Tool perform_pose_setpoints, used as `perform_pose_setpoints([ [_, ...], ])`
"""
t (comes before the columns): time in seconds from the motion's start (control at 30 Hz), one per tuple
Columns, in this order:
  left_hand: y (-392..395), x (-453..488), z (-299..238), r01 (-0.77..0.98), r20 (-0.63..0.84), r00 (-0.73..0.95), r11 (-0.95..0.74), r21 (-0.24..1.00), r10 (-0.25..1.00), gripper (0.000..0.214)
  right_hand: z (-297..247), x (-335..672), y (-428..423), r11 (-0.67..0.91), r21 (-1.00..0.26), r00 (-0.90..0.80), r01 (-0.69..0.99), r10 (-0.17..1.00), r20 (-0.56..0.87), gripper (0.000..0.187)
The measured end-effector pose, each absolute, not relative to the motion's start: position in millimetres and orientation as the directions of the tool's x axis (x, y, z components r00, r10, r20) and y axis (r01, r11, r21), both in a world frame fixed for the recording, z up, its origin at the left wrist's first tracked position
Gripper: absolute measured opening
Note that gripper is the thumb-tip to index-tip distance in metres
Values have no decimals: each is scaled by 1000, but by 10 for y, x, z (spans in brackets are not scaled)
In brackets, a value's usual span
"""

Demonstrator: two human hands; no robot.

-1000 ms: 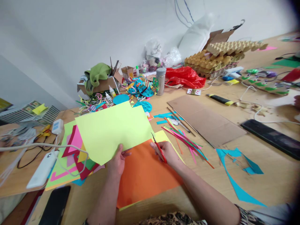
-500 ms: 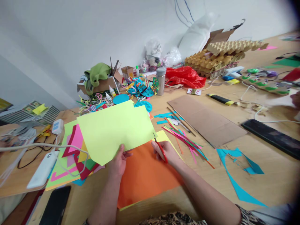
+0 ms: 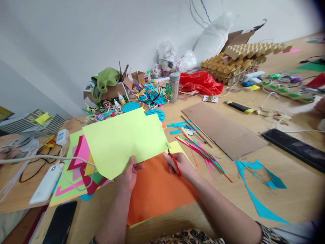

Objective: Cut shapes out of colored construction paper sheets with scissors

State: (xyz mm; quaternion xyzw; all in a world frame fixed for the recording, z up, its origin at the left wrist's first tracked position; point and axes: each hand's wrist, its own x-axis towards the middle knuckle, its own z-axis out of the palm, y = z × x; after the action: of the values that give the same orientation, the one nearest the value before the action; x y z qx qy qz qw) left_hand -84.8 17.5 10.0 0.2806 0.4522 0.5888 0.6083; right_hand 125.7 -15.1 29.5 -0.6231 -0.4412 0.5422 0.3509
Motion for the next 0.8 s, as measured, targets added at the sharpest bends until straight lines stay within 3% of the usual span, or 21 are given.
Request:
perform_pose_setpoints([
  [0.8,166,-846,117,-486,-256,-159,150,861,954,35,284,1283,-162,-337,-927,17,165,941,-339,53],
])
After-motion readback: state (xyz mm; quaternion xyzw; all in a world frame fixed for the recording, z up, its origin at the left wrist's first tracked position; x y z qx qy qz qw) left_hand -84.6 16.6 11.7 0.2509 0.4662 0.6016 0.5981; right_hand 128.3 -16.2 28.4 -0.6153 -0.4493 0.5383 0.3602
